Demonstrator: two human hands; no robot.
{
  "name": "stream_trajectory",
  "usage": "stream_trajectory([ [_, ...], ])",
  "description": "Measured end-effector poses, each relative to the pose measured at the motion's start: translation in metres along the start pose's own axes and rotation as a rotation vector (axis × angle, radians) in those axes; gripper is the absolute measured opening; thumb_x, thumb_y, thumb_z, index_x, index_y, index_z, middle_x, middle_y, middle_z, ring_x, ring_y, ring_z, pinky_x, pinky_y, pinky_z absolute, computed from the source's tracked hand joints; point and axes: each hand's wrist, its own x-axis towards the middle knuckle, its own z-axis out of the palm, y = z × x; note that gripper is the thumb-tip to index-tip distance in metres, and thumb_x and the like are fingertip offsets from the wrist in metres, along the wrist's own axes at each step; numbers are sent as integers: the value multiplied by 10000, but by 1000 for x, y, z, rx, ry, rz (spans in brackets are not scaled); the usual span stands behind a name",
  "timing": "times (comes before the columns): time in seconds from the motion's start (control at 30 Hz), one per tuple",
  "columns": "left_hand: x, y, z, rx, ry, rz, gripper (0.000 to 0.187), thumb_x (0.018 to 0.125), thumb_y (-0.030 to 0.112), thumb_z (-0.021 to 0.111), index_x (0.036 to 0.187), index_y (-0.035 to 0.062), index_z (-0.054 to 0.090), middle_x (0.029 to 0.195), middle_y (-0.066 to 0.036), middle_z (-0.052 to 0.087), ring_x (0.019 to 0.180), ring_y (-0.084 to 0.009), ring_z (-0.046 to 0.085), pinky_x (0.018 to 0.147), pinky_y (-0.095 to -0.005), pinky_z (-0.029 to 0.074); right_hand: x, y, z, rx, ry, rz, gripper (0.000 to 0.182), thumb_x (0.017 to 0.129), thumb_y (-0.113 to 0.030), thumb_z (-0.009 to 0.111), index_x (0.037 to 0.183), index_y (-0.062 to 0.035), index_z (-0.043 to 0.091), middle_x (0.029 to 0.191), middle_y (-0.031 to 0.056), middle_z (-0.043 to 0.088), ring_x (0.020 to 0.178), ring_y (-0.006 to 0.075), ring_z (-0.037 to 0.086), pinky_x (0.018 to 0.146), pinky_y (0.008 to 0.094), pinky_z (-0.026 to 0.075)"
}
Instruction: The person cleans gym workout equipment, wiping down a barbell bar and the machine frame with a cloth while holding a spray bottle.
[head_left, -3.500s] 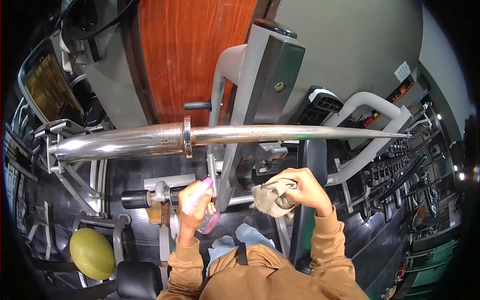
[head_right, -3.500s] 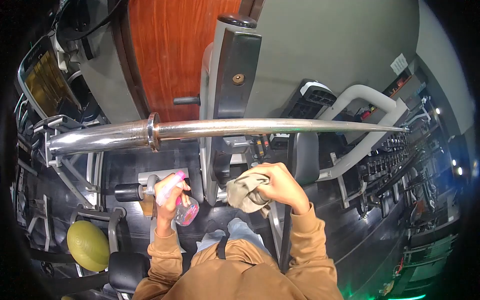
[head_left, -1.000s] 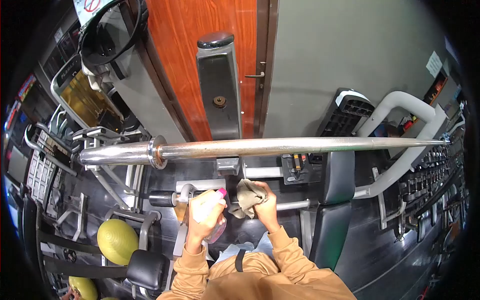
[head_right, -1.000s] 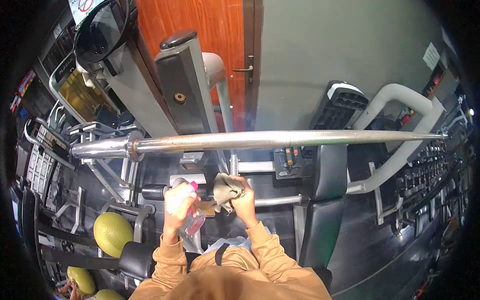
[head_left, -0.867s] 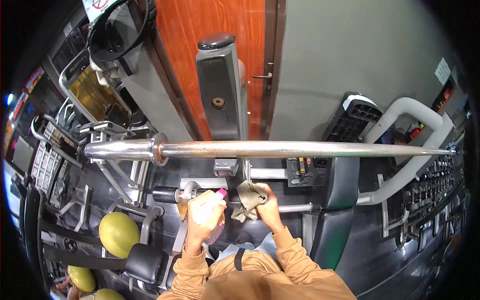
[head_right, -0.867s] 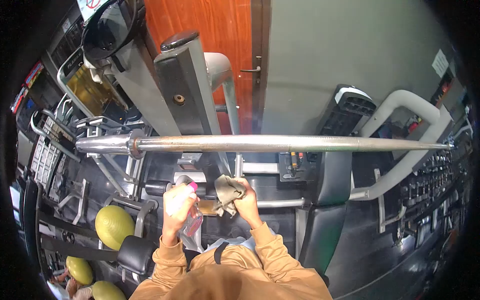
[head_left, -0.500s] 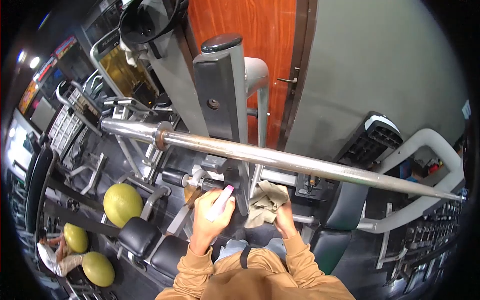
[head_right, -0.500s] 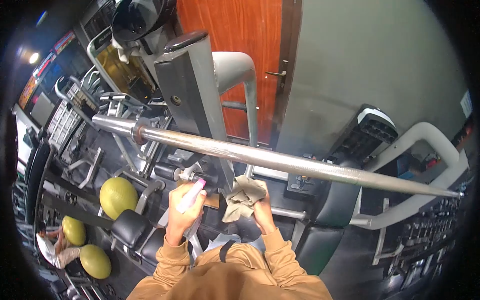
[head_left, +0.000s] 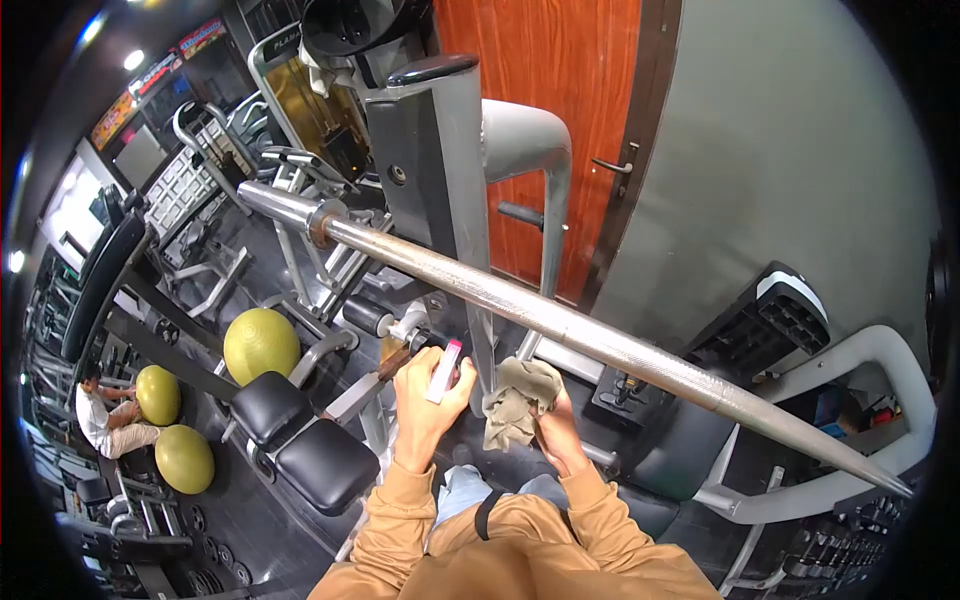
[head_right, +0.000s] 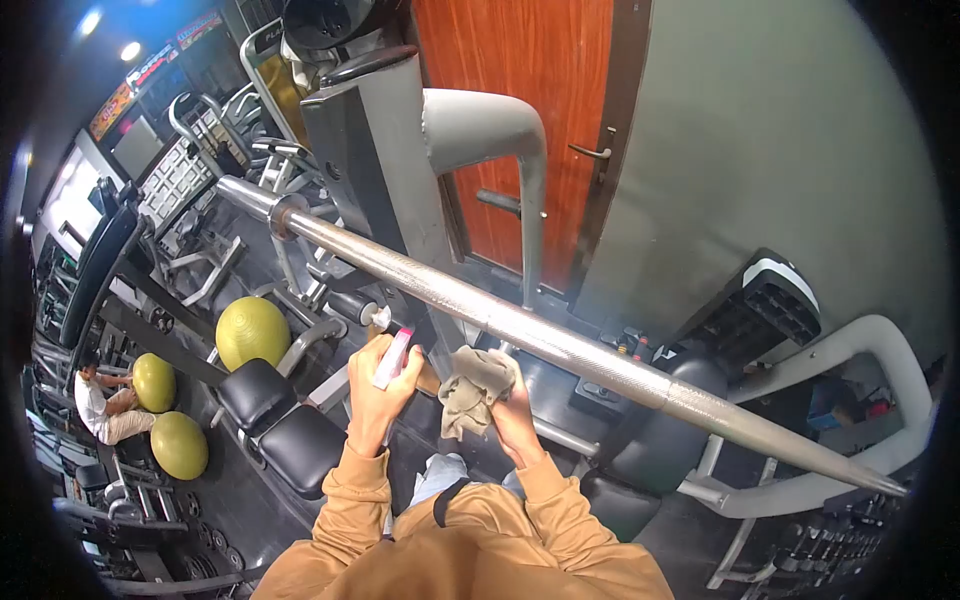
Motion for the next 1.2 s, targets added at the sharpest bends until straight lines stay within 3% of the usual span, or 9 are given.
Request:
stream_trajectory([
  [0.23, -1, 5, -6, -46, 47, -64, 309, 821, 160, 718, 674, -38, 533, 605, -157, 503, 503, -244, 435, 520, -380, 370, 51, 4, 30, -213, -24, -228, 422, 870, 26, 650, 1287, 15, 584, 1240, 123, 648, 1126, 163, 614, 955, 310, 497],
  [0.37, 2, 2, -9, -10, 4, -57, 302, 826, 157, 714, 677, -39, 538, 603, -151, 493, 512, -212, 429, 520, -376, 366, 66, -12, 53, -401, 313, -514, 301, 915, 41, 548, 1209, 36, 613, 1195, 135, 649, 1078, 218, 610, 982, 326, 464],
  [0.4, 3, 3, -13, 25, -32, -73, 263, 811, 158, 753, 683, 6, 581, 615, -127, 574, 547, -287, 573, 541, -385, 432, 69, -9, 46, -350, 273, -518, 296, 919, 35, 544, 1208, 59, 603, 1202, 138, 644, 1100, 226, 599, 995, 337, 455],
  [0.57, 9, -7, -33, -85, -130, -68, 260, 822, 158, 754, 701, -4, 590, 624, -115, 553, 561, -231, 576, 549, -380, 426, 60, -32, 70, -444, 273, -407, 409, 836, 69, 530, 1237, 46, 606, 1206, 159, 650, 1115, 265, 608, 994, 354, 456],
  [0.7, 25, -13, -58, -429, -284, -300, 229, 923, 159, 707, 806, -31, 658, 615, -47, 623, 455, -105, 592, 431, -257, 429, 79, 26, 96, -569, 307, -394, 368, 797, -11, 623, 1163, 12, 644, 1134, 175, 695, 1065, 289, 661, 942, 372, 496],
  [0.77, 36, -33, -70, -394, -384, -267, 216, 918, 144, 711, 835, -50, 664, 623, -53, 628, 466, -109, 599, 440, -260, 439, 95, 70, 88, -629, 459, -680, 313, 771, -22, 648, 1081, 25, 664, 1041, 206, 701, 967, 375, 672, 886, 421, 510],
  [0.83, 52, -35, -78, -455, -443, -247, 198, 900, 135, 712, 851, -50, 663, 627, -53, 625, 463, -113, 597, 437, -258, 447, 84, 75, 82, -539, 370, -640, 420, 778, 63, 617, 1196, 23, 605, 1105, 100, 683, 1038, 190, 638, 929, 316, 498],
  [1.03, 86, -73, -72, -600, -644, -180, 141, 881, 93, 697, 880, -47, 680, 642, -74, 646, 464, -130, 606, 443, -259, 454, 83, 82, 68, -136, 367, -408, 518, 717, 141, 526, 1201, 5, 652, 1099, 62, 703, 1055, 135, 629, 946, 283, 495],
  [1.2, 97, -84, -66, -713, -811, -161, 121, 880, 55, 674, 826, -51, 695, 600, -113, 651, 457, -162, 614, 452, -270, 463, 86, 22, 114, -560, 626, -619, 275, 711, 53, 612, 978, 38, 674, 867, 119, 718, 799, 198, 678, 728, 343, 537],
])
